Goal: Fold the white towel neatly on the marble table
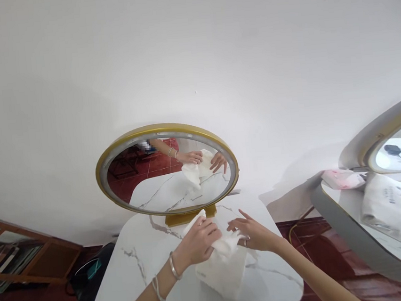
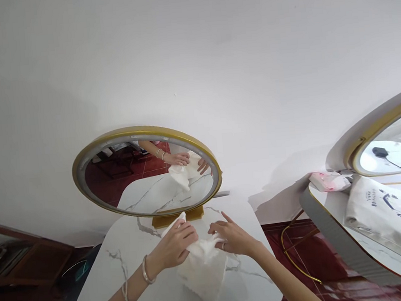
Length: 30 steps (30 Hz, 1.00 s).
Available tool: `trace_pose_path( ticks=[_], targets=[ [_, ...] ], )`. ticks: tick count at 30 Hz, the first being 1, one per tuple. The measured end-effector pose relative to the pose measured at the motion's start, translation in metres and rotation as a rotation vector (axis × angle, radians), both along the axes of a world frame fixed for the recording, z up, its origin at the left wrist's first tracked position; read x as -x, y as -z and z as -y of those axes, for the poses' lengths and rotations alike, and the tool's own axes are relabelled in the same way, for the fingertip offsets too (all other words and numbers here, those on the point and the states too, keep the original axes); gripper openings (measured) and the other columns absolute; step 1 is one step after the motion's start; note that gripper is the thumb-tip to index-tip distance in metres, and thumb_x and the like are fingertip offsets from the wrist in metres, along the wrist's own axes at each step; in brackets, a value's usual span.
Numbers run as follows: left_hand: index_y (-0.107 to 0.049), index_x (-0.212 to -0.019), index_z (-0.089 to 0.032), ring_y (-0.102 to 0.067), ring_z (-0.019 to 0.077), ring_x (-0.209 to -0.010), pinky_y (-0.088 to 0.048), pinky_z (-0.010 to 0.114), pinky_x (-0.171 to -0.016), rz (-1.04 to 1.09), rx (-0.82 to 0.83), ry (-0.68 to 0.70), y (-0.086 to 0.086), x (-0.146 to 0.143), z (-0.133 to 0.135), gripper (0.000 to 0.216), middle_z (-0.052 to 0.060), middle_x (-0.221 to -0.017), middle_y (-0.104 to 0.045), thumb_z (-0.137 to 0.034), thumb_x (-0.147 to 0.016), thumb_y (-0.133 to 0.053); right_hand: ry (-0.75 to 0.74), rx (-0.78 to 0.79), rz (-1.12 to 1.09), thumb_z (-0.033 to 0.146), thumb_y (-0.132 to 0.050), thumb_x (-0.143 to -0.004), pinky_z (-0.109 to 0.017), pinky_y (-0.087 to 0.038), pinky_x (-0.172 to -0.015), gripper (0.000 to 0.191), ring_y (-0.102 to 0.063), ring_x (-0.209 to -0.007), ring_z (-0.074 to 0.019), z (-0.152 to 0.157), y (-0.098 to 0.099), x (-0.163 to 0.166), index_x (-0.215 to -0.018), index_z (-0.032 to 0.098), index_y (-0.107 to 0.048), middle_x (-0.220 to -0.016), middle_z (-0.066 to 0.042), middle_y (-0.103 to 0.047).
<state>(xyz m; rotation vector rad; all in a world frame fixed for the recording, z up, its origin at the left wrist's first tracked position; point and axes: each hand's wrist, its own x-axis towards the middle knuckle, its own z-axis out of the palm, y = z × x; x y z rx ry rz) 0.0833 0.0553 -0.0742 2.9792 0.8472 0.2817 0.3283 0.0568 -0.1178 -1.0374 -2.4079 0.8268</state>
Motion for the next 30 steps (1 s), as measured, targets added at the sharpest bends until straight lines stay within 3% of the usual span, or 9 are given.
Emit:
trace_pose_path(
  ticks=[2, 3, 5, 11, 15, 17, 22, 26, 30],
  targets=[
    [-0.048, -0.089, -0.021, -0.048, 0.0197, -0.077, -0.036, 0.037, -0.082, 0.056, 0.025, -0.073, -0.008, 0.01, 0.0, 0.031, 0.003, -0.081, -0.056, -0.006, -0.063, -0.041, 0.131, 0.057, -0.058, 0.017, -0.055, -0.081, -0.043, -0.047, -0.095, 0.026, -0.065, -0.09, -0.0183, 0.006, 0.008, -0.006, -0.104, 0.027, -0.051, -0.103, -0.002, -0.066],
    [-0.047, -0.092, -0.021, -0.048, 0.0194, -0.075, -0.036, 0.037, -0.082, 0.087, 0.038, -0.11, -0.01, 0.014, 0.001, 0.033, 0.002, -0.081, -0.056, -0.006, -0.063, -0.04, 0.186, 0.074, -0.086, 0.021, -0.053, -0.084, -0.037, -0.052, -0.085, 0.023, -0.065, -0.086, -0.0179, 0.01, 0.011, -0.009, -0.106, 0.028, -0.05, -0.104, -0.002, -0.065],
    [-0.045, -0.096, -0.021, -0.048, 0.0187, -0.072, -0.036, 0.038, -0.083, 0.141, 0.049, -0.169, -0.014, 0.024, 0.001, 0.036, 0.001, -0.082, -0.057, -0.007, -0.064, -0.039, 0.245, 0.071, -0.128, 0.027, -0.05, -0.089, -0.032, -0.053, -0.074, 0.02, -0.064, -0.087, -0.0187, 0.016, 0.017, -0.015, -0.108, 0.029, -0.048, -0.108, -0.004, -0.064],
    [-0.043, -0.095, -0.021, -0.047, 0.017, -0.069, -0.035, 0.037, -0.082, 0.181, 0.014, -0.21, -0.013, 0.037, 0.002, 0.035, 0.0, -0.08, -0.055, -0.006, -0.064, -0.036, 0.327, -0.127, -0.136, 0.031, -0.043, -0.093, -0.037, -0.053, -0.076, 0.015, -0.064, -0.089, -0.0213, 0.026, 0.04, -0.009, -0.097, 0.025, -0.055, -0.109, -0.008, -0.066],
    [-0.045, -0.09, -0.022, -0.046, 0.0168, -0.068, -0.035, 0.035, -0.08, 0.164, -0.004, -0.186, -0.013, 0.038, 0.004, 0.034, -0.001, -0.077, -0.054, -0.005, -0.062, -0.036, 0.448, 0.005, -0.204, 0.035, -0.055, -0.086, -0.033, -0.055, -0.069, 0.022, -0.064, -0.082, -0.019, 0.026, 0.056, 0.005, -0.105, 0.025, -0.055, -0.1, -0.005, -0.068],
    [-0.045, -0.089, -0.022, -0.046, 0.0168, -0.07, -0.034, 0.034, -0.08, 0.159, -0.013, -0.171, -0.014, 0.039, 0.005, 0.034, -0.001, -0.078, -0.055, -0.004, -0.062, -0.036, 0.446, 0.042, -0.251, 0.035, -0.054, -0.085, -0.033, -0.055, -0.071, 0.018, -0.064, -0.083, -0.019, 0.027, 0.06, 0.01, -0.099, 0.024, -0.058, -0.096, -0.005, -0.069],
    [-0.044, -0.086, -0.022, -0.047, 0.0162, -0.07, -0.034, 0.033, -0.078, 0.162, -0.01, -0.178, -0.019, 0.047, 0.009, 0.032, -0.001, -0.079, -0.056, -0.003, -0.063, -0.035, 0.47, -0.001, -0.335, 0.038, -0.048, -0.09, -0.034, -0.054, -0.073, 0.02, -0.064, -0.08, -0.0191, 0.03, 0.042, 0.005, -0.1, 0.023, -0.058, -0.093, -0.006, -0.069],
    [-0.044, -0.084, -0.022, -0.046, 0.0158, -0.067, -0.035, 0.033, -0.078, 0.181, 0.009, -0.199, -0.021, 0.049, 0.009, 0.03, -0.002, -0.076, -0.057, -0.003, -0.062, -0.035, 0.345, -0.057, -0.258, 0.032, -0.043, -0.094, -0.033, -0.053, -0.076, 0.018, -0.064, -0.09, -0.0189, 0.035, 0.021, 0.002, -0.102, 0.025, -0.057, -0.106, -0.007, -0.066],
    [-0.046, -0.083, -0.022, -0.047, 0.0166, -0.069, -0.034, 0.034, -0.079, 0.145, -0.007, -0.161, -0.024, 0.043, 0.008, 0.028, -0.001, -0.077, -0.057, -0.003, -0.064, -0.035, 0.318, -0.051, -0.192, 0.028, -0.05, -0.09, -0.034, -0.053, -0.079, 0.015, -0.062, -0.095, -0.0191, 0.038, 0.025, 0.016, -0.101, 0.026, -0.059, -0.119, -0.008, -0.06]
  ],
)
